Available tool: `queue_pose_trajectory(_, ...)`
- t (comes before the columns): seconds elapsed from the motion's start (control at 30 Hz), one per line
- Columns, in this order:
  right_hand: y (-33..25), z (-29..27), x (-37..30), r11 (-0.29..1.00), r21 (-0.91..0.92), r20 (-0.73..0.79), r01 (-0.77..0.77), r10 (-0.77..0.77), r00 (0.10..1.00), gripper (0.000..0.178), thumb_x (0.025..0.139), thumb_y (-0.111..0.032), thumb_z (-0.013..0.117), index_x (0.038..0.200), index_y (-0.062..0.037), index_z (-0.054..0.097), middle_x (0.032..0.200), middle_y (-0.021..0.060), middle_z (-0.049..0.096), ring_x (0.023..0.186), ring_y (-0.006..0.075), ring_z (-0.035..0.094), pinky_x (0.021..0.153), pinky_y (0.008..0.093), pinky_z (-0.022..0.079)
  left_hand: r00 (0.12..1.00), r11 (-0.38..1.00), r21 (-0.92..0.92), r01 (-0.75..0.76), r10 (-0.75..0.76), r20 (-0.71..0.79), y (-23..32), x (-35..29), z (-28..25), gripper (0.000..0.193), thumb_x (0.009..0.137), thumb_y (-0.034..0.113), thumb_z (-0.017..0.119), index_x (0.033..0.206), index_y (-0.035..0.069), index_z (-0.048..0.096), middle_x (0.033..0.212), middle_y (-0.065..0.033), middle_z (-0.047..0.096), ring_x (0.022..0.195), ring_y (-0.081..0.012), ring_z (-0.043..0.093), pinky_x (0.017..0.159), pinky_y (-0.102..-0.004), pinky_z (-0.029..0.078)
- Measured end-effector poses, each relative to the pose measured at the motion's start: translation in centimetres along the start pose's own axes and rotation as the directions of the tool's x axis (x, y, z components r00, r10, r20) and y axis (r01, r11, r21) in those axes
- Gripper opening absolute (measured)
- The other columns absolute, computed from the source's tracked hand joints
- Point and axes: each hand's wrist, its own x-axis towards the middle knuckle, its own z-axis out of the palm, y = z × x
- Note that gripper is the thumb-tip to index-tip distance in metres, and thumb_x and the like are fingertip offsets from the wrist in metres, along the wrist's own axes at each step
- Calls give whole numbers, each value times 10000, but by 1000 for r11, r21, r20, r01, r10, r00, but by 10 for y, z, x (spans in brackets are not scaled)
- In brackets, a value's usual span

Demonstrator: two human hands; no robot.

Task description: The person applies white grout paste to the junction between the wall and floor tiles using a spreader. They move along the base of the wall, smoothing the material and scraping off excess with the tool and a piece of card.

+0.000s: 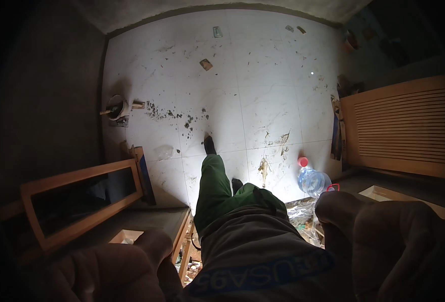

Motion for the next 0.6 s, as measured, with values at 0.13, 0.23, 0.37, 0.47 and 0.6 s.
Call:
queue_pose_trajectory(0.13, 56, 31, 38, 998, -67, -92, -9, 3, 996, 360, 1045, -222, 634, 1306, 23, 665, 1193, 243, 706, 914, 231, 733, 713, 317, 611, 993, 965, 260, 32, -2, -116, -100, -5, 75, 397, 1078, 359, 592, 1343, 64, 593, 1253, -82, 669, 1154, -147, 620, 948, -323, 570)
queue_pose_trajectory(0.23, 128, 29, 29, 924, -288, -197, -251, 200, 960, 358, 1034, -224, 658, 1287, 27, 688, 1176, 237, 724, 912, 230, 737, 716, 319, 609, 693, 730, -475, 492, -658, -293, -152, -67, 146, 423, 1076, 332, 623, 1393, 53, 620, 1252, -112, 702, 1107, -192, 672, 954, -358, 550)
queue_pose_trajectory(0.37, 260, 11, -81, 367, -546, -235, -753, 796, 558, 275, 1015, -132, 666, 1263, -24, 714, 1129, 106, 755, 905, 172, 711, 733, 325, 568, -29, -80, -299, 951, -985, 172, -241, -178, 269, 352, 1068, 240, 613, 1265, -32, 720, 938, -99, 784, 853, -152, 736, 812, -306, 559)
queue_pose_trajectory(0.47, 309, -22, -255, 143, -710, -171, -689, 915, 366, 254, 988, -158, 665, 1181, -5, 725, 1066, 203, 737, 938, 360, 737, 823, 430, 585, -156, -207, -114, 972, -926, 345, -249, -278, 339, 341, 1056, 290, 626, 1196, 9, 758, 798, -98, 767, 735, -133, 724, 732, -302, 552)
queue_pose_trajectory(0.6, 247, -73, -489, -254, -720, -279, -646, 958, -65, 361, 981, -328, 645, 1113, -6, 741, 1034, 208, 747, 1008, 412, 710, 917, 506, 563, -347, -373, 70, 925, -752, 560, -222, -305, 415, 338, 1038, 334, 611, 1054, 53, 799, 684, -90, 735, 620, -151, 708, 664, -324, 550)
